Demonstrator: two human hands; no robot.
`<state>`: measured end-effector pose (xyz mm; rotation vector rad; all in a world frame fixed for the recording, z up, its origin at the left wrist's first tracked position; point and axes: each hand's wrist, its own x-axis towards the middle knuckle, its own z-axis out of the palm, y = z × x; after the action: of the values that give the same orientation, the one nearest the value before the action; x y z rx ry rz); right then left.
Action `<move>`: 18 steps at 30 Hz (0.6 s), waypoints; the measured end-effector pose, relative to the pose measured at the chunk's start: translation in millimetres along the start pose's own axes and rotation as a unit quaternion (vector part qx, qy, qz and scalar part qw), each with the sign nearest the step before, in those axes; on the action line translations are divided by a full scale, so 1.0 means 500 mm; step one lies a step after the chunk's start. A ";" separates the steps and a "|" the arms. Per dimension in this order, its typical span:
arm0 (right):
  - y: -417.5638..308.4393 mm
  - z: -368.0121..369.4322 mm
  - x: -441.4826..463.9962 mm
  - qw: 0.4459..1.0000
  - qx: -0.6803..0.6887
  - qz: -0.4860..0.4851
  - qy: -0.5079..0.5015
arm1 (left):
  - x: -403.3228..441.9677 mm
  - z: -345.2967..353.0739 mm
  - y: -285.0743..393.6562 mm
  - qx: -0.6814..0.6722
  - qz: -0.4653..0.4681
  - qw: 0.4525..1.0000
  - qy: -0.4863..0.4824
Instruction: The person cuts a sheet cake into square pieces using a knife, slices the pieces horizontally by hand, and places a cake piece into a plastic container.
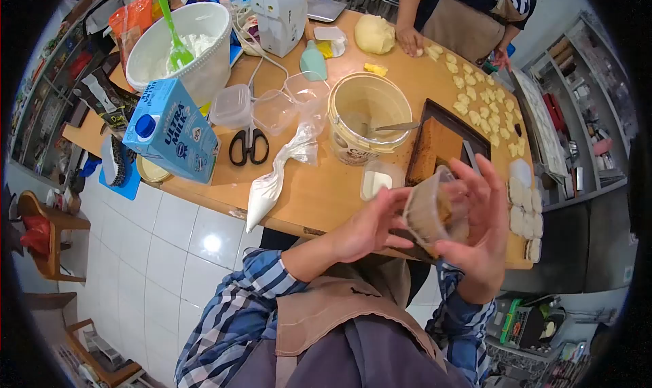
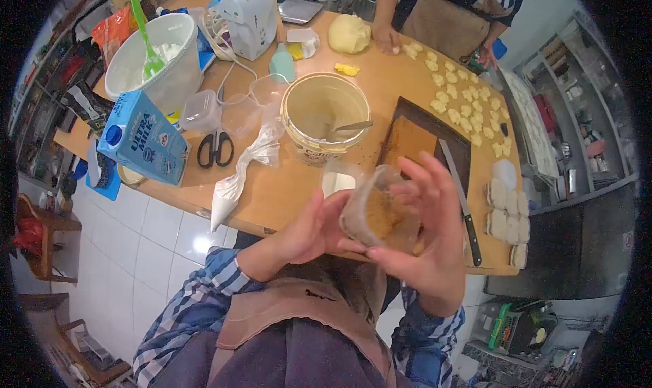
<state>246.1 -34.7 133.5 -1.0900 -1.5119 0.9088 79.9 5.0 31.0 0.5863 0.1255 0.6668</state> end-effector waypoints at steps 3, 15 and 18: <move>-0.021 -0.037 0.006 0.999 0.014 0.032 0.022 | -0.018 -0.025 -0.001 0.220 0.087 0.971 0.008; -0.015 0.019 0.022 0.998 -0.035 0.044 0.021 | 0.027 0.013 -0.030 0.007 0.198 0.980 0.014; 0.004 0.023 0.022 0.999 -0.034 -0.005 0.009 | 0.030 0.010 -0.030 -0.023 0.205 0.978 0.031</move>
<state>234.3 -23.6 132.7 -1.1357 -1.5415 0.8444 101.3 2.5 27.9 0.5512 0.0452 1.0868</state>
